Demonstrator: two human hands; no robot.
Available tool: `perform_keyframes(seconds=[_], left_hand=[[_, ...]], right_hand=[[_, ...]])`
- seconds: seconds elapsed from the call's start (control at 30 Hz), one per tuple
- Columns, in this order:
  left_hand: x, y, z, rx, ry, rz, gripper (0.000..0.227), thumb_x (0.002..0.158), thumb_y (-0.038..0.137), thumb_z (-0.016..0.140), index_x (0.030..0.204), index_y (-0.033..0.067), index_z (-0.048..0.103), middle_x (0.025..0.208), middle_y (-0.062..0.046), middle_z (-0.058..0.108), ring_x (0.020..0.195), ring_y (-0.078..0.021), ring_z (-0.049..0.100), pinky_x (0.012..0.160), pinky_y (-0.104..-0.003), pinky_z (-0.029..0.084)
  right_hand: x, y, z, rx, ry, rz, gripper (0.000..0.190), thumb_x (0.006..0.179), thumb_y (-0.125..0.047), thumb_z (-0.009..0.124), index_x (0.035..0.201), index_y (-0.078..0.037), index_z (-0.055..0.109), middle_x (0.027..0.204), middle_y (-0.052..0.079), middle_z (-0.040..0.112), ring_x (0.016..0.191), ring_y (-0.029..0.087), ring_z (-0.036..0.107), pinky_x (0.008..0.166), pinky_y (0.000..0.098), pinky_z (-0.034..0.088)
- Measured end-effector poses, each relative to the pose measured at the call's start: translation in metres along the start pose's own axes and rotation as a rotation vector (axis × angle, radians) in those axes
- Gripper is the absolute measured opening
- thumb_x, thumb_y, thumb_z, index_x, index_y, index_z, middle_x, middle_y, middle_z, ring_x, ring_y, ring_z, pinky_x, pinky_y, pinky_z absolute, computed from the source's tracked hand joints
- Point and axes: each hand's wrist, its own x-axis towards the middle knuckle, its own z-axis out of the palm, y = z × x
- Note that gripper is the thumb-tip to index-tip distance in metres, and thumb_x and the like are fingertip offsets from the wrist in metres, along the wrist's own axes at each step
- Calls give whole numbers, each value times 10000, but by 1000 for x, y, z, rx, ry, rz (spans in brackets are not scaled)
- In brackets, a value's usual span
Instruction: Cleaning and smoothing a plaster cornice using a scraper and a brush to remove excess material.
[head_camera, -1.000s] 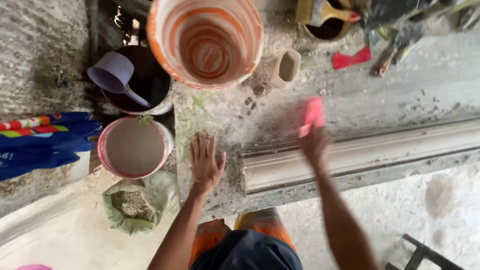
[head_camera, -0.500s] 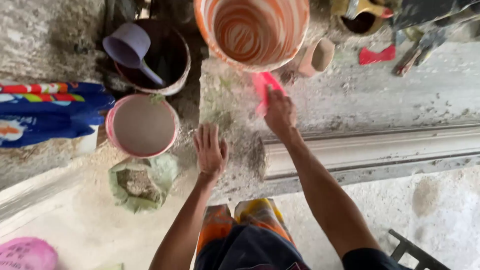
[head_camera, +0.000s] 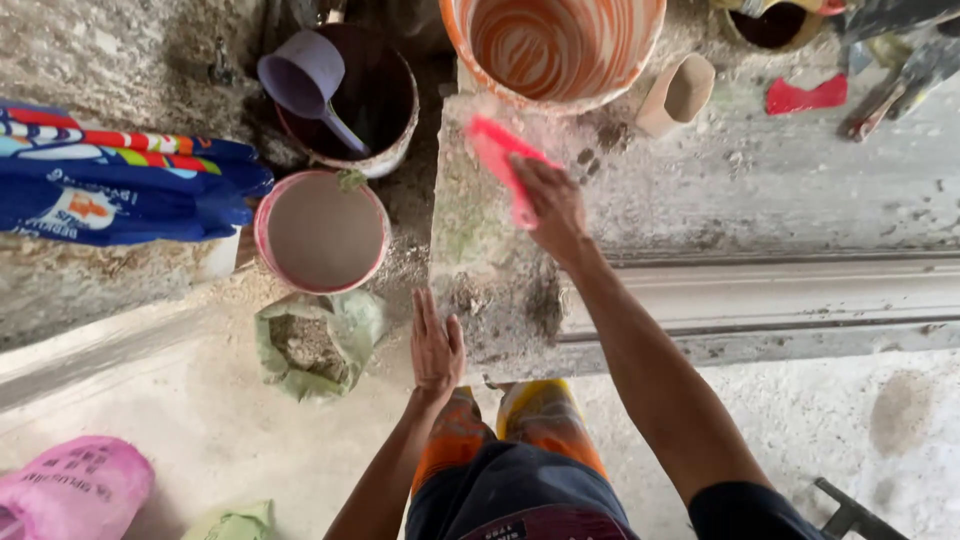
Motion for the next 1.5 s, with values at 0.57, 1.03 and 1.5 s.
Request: perform_keyframes(seconds=[0.57,1.03,1.5], left_hand=[[-34,69,-12,631,-448,-52,834,976,560,456,1615,120,150,1674,-222,46,1506,-526,12,1182,-694,57],[-46,-24,18,634,-209,244,732,1054,542,360,1637,106,282,1695,-187,195,1567,-439,127,1214,-637,95],[-59,-61,-6,-556,-238,-294,763,1040,549,352,1639,82,280,1613,-198,474,1491,-318,487,1220,-375,387]], right_hand=[[-124,-196,-62,111,-448,589,641,911,-137,596,1483,85,408,1198,326,567,986,416,582,784,535,547],[-155,-262,-83,427,-303,754,945,724,-131,785,1495,73,278,1362,370,394,1231,570,423,1032,583,410],[-173,-230,-71,188,-271,37,566,882,-72,672,1430,-173,569,1326,54,669,1242,252,611,1067,507,473]])
